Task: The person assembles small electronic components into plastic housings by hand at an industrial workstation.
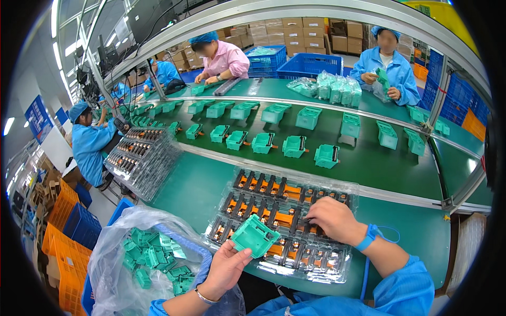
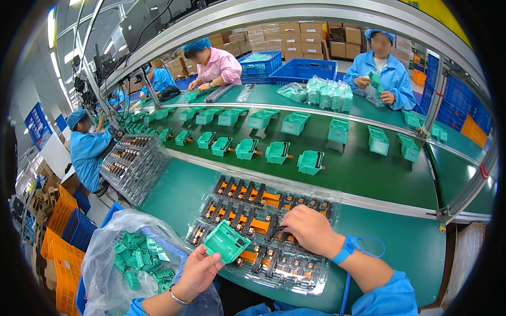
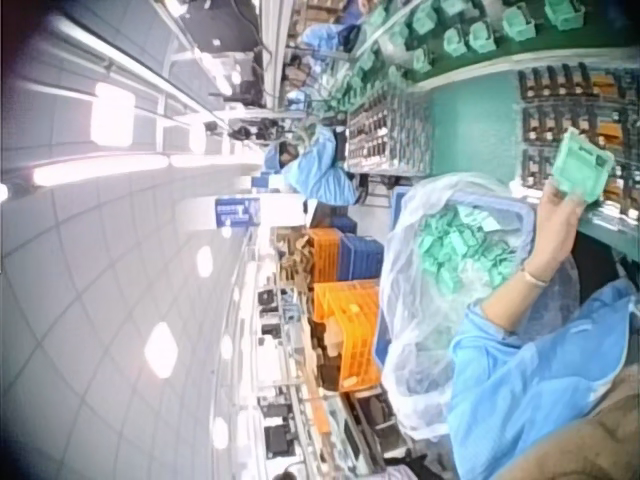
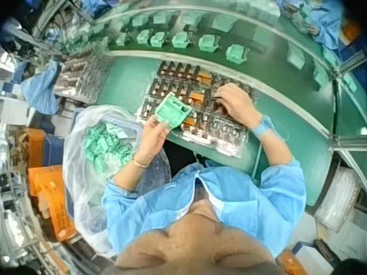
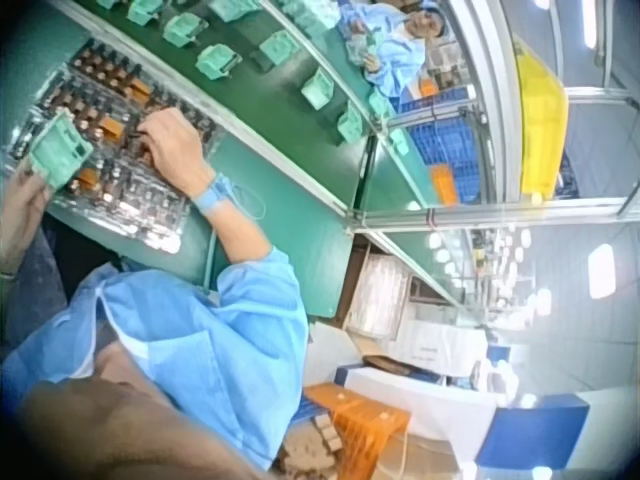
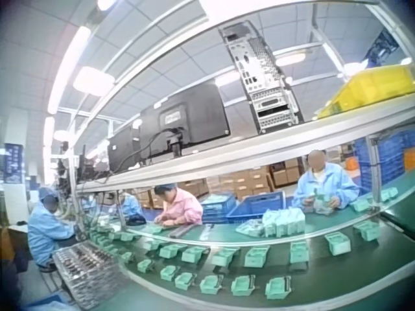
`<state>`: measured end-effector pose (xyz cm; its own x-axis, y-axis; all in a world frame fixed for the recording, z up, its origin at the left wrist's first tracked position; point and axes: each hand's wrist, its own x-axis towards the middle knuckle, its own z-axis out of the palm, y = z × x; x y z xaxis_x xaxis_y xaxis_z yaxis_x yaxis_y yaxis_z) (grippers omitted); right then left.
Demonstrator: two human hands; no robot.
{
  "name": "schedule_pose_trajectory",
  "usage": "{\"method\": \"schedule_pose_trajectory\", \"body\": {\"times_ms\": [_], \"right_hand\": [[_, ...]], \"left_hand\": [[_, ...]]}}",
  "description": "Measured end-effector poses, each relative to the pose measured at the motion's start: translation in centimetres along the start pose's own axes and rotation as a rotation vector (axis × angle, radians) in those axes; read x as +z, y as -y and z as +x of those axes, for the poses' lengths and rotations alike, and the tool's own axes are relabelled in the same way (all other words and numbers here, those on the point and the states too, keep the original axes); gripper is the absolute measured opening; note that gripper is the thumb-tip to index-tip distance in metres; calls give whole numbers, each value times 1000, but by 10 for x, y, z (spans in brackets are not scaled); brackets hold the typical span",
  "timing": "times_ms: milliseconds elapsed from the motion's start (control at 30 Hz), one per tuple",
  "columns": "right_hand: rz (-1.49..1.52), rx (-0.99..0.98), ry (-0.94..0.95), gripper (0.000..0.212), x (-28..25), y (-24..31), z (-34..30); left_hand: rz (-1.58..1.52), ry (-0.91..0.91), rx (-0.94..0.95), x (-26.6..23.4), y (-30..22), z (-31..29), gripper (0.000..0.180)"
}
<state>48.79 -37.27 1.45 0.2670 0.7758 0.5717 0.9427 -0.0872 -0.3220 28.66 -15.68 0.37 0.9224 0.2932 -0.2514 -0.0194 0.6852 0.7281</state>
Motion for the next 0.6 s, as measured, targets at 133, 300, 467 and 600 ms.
{"method": "schedule_pose_trajectory", "body": {"times_ms": [133, 300, 467, 600], "right_hand": [[856, 624, -211, 17, -12, 47, 4], [907, 583, -127, 17, -5, 72, 12], [633, 512, -45, 18, 0, 69, 11], [600, 525, -15, 17, 1, 70, 12]], "left_hand": [[187, 11, 83, -2, 6, -2, 25], [300, 10, 150, 0, 11, -4, 29], [327, 29, 140, 6, 10, -6, 30], [311, 82, 143, 7, 12, -8, 31]]}}
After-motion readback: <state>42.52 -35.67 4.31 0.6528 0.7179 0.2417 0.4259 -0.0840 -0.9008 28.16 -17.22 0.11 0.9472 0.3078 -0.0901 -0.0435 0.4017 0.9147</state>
